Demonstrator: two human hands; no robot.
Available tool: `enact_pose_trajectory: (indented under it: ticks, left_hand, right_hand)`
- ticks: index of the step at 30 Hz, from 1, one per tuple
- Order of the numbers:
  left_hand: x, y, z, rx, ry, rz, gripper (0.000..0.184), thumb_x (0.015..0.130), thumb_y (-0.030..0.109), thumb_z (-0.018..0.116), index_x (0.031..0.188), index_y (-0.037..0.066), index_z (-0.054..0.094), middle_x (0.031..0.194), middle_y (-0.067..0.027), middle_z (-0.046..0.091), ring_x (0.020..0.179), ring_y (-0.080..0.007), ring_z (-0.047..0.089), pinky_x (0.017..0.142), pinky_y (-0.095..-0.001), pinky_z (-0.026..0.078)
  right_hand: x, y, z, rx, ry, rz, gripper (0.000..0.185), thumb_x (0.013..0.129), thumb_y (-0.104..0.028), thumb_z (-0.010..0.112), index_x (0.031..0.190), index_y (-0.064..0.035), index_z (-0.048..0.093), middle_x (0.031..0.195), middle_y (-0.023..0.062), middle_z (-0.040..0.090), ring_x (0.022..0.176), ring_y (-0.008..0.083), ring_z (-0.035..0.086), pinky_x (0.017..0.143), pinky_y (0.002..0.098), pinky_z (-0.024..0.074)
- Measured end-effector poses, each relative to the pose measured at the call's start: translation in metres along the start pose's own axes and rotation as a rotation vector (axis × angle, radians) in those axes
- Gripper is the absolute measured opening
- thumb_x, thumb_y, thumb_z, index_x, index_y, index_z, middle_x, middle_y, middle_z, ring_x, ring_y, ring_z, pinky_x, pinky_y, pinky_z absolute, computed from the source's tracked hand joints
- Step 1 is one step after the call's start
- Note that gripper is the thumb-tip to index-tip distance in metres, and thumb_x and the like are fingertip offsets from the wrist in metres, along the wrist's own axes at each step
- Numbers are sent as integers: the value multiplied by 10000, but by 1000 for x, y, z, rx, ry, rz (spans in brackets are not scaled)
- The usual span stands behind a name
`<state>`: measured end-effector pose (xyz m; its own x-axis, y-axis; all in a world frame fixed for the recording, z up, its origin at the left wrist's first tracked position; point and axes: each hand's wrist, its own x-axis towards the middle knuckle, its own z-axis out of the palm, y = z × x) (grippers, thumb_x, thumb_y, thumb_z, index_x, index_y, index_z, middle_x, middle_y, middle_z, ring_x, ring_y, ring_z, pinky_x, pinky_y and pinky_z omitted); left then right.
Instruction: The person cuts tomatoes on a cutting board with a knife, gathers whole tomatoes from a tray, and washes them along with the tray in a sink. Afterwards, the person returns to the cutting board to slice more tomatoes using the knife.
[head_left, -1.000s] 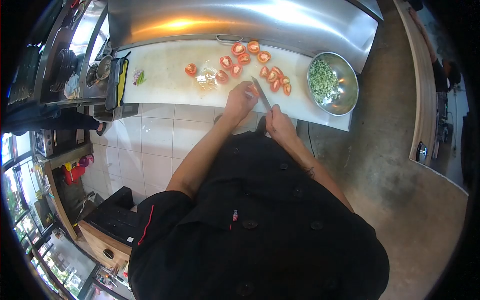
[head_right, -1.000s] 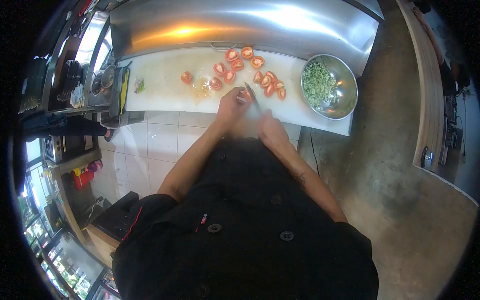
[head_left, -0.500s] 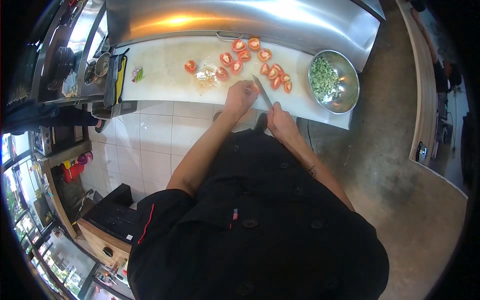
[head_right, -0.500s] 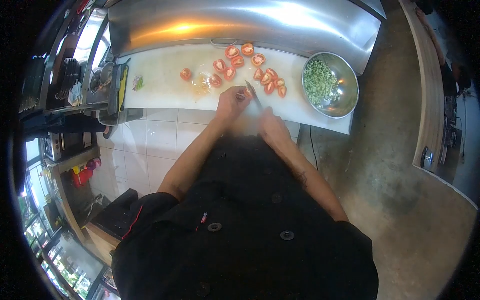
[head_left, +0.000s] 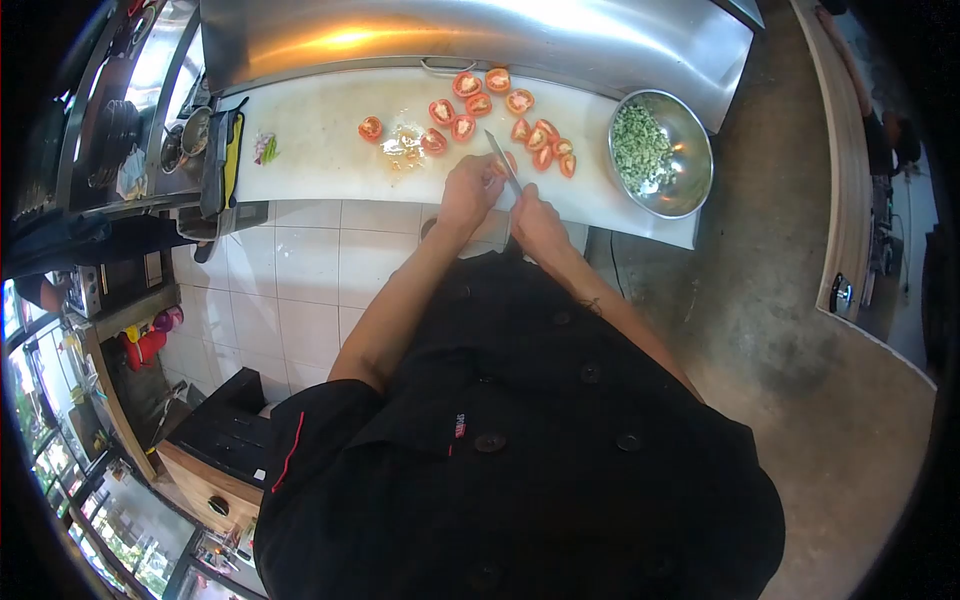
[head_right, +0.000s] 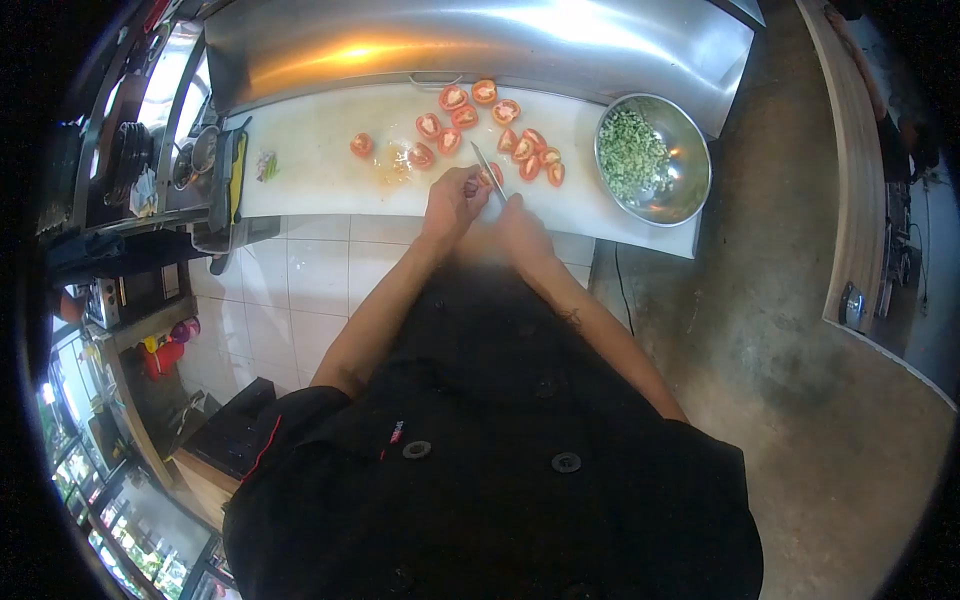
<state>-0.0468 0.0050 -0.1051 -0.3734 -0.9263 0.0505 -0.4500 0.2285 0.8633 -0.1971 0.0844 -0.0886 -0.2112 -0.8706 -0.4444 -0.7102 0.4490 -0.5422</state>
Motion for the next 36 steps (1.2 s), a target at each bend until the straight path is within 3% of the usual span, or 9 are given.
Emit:
enact_pose_trajectory:
  ticks: [7,9,12,14,17,22,27,29,36]
  left_hand:
    - [12,-10,4,69,-16,0,338,943,136,801,1246,2,735,958,-182,738,831,-293,776,774,-391,632]
    - [12,-15,7,71,-26,41,331,939,152,795,1239,23,740,936,-177,736,810,-304,770,767,-397,627]
    - [23,-7,4,5,28,-141,287,905,110,733,1178,26,740,1094,-198,725,1041,-380,731,921,-474,593]
    - [32,3,-26,301,236,104,398,886,60,694,1283,40,676,1294,-211,668,1112,-407,712,921,-503,596]
    - [58,-12,-54,327,84,194,543,867,25,670,1401,60,583,1418,-217,597,1108,-437,703,906,-528,599]
    - [75,-26,-62,396,-238,203,387,935,84,676,1313,64,594,1250,-217,649,1048,-454,705,871,-528,604]
    - [34,-7,-37,242,-59,204,220,927,182,739,1091,41,699,1097,-222,684,998,-432,698,881,-500,599]
    - [25,-24,-22,225,14,222,352,832,135,829,1157,43,732,1045,-209,689,1003,-390,689,912,-481,581]
    - [11,-8,-14,-78,73,-104,449,897,170,870,1249,-26,673,1127,-195,699,939,-275,751,820,-384,637]
  right_hand:
    - [-6,42,-17,28,68,-108,270,1113,-246,477,1095,24,482,809,372,668,796,600,663,732,661,502]
    - [-13,19,-41,79,1,29,315,1090,-276,436,1149,29,484,1028,437,678,1003,640,648,873,693,491]
    - [-22,25,-38,108,93,-96,266,1100,-257,474,1109,9,473,896,400,668,875,612,649,772,680,483]
    - [-29,28,-36,83,149,-221,252,1111,-248,502,1074,-1,473,815,359,670,771,595,647,700,664,479]
    - [-37,24,-29,47,32,-219,250,1111,-248,503,1075,-1,486,788,343,675,759,600,642,697,661,487]
    - [-31,34,-14,45,24,-198,290,1121,-253,477,1064,32,496,827,341,688,801,583,659,748,647,503]
    - [-40,22,-29,79,106,-281,274,1117,-240,472,1075,30,494,827,340,682,796,575,661,745,651,500]
    - [-42,18,-30,78,126,-287,265,1114,-239,476,1081,23,494,826,340,681,798,573,659,751,652,497]
    - [-40,5,-30,140,46,-185,254,1110,-247,488,1084,5,489,799,332,669,777,566,648,740,666,477]
